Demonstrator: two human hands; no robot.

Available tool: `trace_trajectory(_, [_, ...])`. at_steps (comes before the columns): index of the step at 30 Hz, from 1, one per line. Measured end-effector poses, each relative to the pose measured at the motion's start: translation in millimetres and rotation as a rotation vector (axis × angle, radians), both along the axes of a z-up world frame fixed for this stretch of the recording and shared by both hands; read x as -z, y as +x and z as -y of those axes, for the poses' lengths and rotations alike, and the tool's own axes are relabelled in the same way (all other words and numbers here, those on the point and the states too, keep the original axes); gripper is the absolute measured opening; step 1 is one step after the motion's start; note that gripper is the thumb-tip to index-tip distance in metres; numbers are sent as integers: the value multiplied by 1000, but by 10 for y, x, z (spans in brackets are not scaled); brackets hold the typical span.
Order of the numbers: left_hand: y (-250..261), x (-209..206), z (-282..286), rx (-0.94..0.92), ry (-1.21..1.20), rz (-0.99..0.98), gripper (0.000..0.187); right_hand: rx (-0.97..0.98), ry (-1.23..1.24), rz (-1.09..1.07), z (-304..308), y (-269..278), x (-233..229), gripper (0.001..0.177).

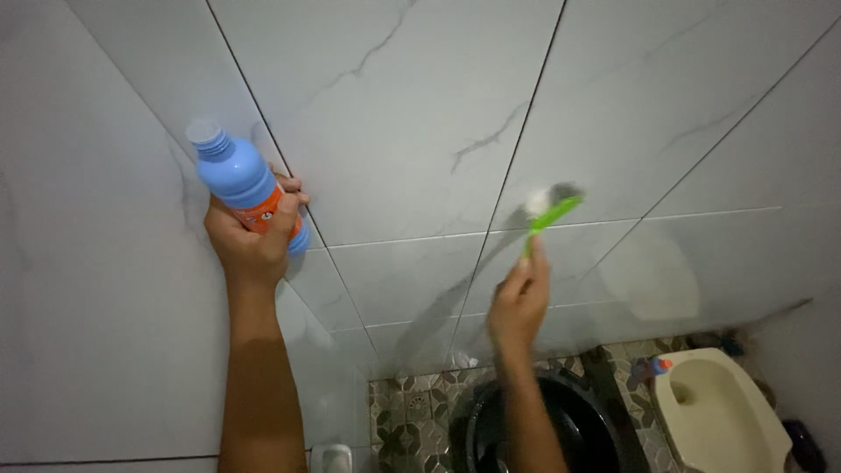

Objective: The person scrubs the grout lines between white marble-patterned wall tiles using a green-handled brush while holding a blue cleaning solution bottle. The scrubbing is focused on the upper horizontal grout line and adjacent vertical joints in a bathroom corner.

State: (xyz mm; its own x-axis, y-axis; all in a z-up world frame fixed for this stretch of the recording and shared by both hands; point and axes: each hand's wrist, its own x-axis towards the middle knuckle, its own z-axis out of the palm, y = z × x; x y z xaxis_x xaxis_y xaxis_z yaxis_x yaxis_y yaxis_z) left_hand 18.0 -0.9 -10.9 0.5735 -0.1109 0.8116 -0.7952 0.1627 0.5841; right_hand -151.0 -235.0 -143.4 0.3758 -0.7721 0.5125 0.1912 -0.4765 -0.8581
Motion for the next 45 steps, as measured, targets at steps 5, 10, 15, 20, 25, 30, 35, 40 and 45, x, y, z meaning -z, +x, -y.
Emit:
trace_trajectory(5, [-149, -104, 9, 15, 3, -30, 19, -390, 176, -33, -717, 73, 377, 52])
trace_trajectory(10, [-220, -114, 38, -114, 103, -115, 33, -423, 46, -490, -964, 128, 525, 48])
trace_trajectory(15, [-128, -68, 13, -110, 107, -14, 22, -198, 119, -318, -308, -48, 249, 47])
trace_trajectory(20, [-131, -83, 23, 13, -9, -56, 17, 40, 59, -49, -27, -70, 94, 40])
trace_trajectory(25, [4, 58, -31, 7, -1, -29, 20, -238, -46, -263, -576, 15, 349, 46])
trace_trajectory(30, [-139, -80, 16, 16, 2, -30, 13, -355, -266, -341, -875, 230, 441, 41])
trace_trajectory(35, [-105, -69, -9, 24, 5, -53, 11, -259, -161, -394, -358, 53, 244, 44])
trace_trajectory(40, [-84, -53, 6, 45, -8, -58, 21, 130, -76, -160, 149, -108, 140, 42])
trace_trajectory(45, [-80, -66, -5, 50, -8, -34, 21, -141, 47, -266, -494, 13, 59, 48])
